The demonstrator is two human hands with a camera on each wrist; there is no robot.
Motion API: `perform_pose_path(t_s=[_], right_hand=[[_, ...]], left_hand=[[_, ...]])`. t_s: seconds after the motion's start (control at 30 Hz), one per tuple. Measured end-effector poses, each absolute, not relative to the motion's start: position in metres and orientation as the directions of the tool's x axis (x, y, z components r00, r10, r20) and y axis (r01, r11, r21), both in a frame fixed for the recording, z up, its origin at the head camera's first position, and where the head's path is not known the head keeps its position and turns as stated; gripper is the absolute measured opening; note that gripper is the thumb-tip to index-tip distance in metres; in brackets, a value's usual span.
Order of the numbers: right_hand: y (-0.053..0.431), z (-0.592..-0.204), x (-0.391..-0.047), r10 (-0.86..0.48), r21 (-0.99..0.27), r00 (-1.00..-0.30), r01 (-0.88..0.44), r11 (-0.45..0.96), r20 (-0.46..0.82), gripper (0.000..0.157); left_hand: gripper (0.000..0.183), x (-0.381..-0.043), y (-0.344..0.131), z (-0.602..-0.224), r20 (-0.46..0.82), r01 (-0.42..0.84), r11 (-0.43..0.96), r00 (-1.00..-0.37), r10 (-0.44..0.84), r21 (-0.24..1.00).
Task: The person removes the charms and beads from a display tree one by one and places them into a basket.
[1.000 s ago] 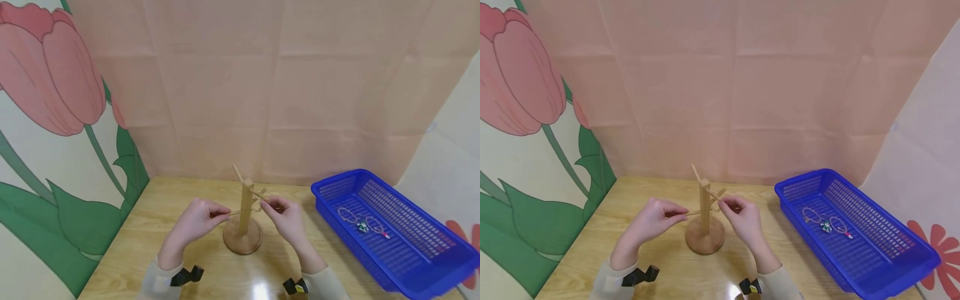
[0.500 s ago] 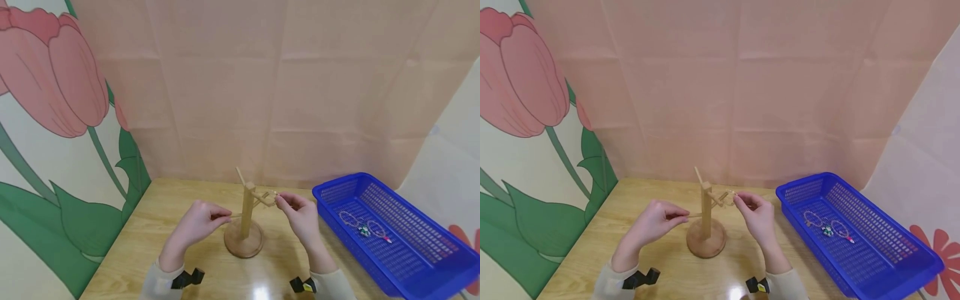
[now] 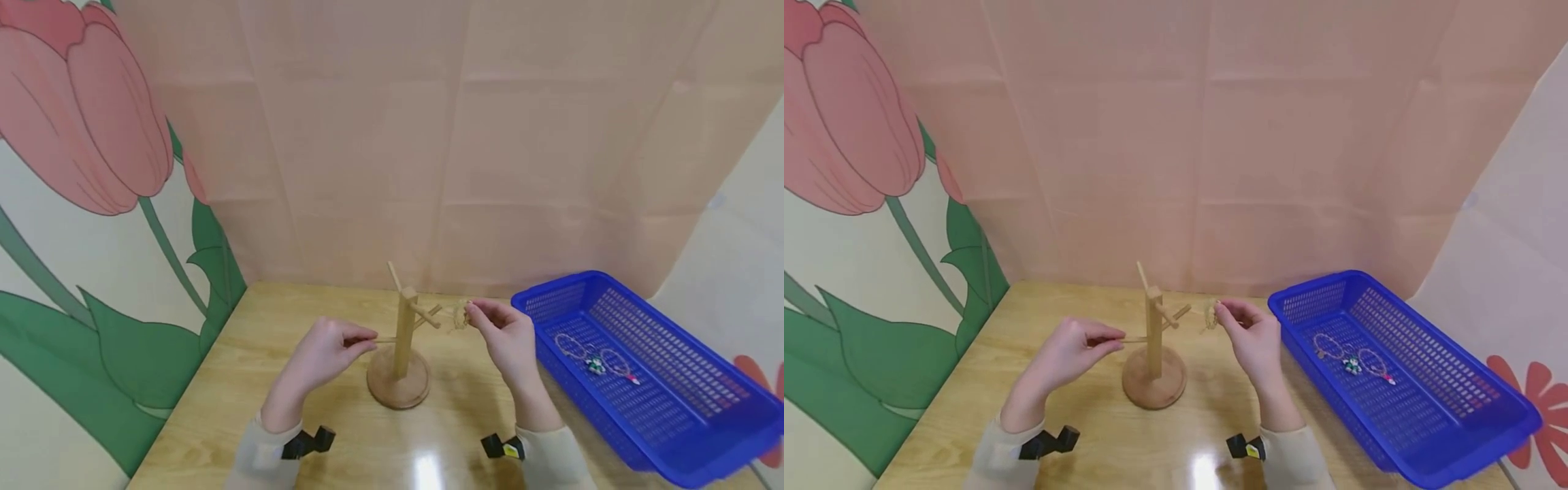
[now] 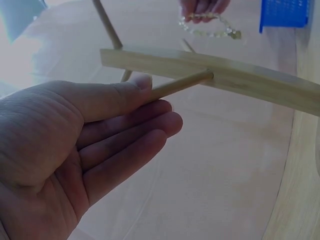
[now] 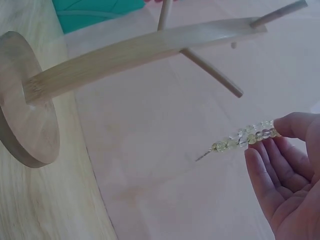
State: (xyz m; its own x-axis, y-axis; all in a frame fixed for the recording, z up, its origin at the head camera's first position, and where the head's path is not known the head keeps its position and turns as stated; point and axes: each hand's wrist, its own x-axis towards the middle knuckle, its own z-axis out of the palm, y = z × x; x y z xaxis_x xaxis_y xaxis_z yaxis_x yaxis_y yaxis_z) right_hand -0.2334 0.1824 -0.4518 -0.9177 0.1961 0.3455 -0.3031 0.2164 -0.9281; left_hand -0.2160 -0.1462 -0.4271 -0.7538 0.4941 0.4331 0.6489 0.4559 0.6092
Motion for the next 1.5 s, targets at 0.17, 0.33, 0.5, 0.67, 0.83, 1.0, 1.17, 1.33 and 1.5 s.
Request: perform_pose_path(t_s=[0.17,0.33,0.5,0.67,0.83,1.0,1.17,1.33,1.5], right_hand=[[0.185,-0.447,-0.232,0.203,-0.93,-0.919,-0.292,0.224,0.337,0.028],[0.188,-0.446,-0.231,0.212,-0.922,-0.91,-0.306,0.237,0.356,0.026],[0.191,-0.446,-0.225,0.211,-0.927,-0.915,-0.295,0.23,0.344,0.024],[0.194,-0.445,-0.219,0.205,-0.923,-0.912,-0.309,0.23,0.356,0.021],[0.199,-0.438,-0.217,0.194,-0.908,-0.907,-0.314,0.278,0.374,0.021],[0.207,-0.432,-0.213,0.169,-0.886,-0.907,-0.313,0.343,0.386,0.023],[0.22,-0.43,-0.206,0.153,-0.87,-0.912,-0.299,0.391,0.382,0.025],[0.232,-0.427,-0.2,0.151,-0.836,-0.909,-0.278,0.473,0.388,0.024],[0.245,-0.417,-0.192,0.146,-0.798,-0.9,-0.279,0.534,0.412,0.022]], left_hand=[[0.012,-0.217,-0.146,-0.424,0.427,0.644,0.468,-0.758,0.492,0.605],[0.012,-0.219,-0.145,-0.422,0.432,0.644,0.464,-0.759,0.488,0.608],[0.012,-0.219,-0.144,-0.424,0.433,0.656,0.456,-0.748,0.504,0.601],[0.012,-0.218,-0.144,-0.424,0.425,0.644,0.462,-0.758,0.495,0.61],[0.012,-0.219,-0.144,-0.425,0.425,0.636,0.464,-0.765,0.484,0.617],[0.012,-0.218,-0.147,-0.426,0.419,0.62,0.468,-0.779,0.467,0.63],[0.013,-0.217,-0.147,-0.426,0.426,0.619,0.471,-0.78,0.457,0.629],[0.013,-0.216,-0.146,-0.425,0.417,0.61,0.466,-0.787,0.455,0.641],[0.014,-0.217,-0.145,-0.426,0.409,0.606,0.456,-0.787,0.462,0.651]])
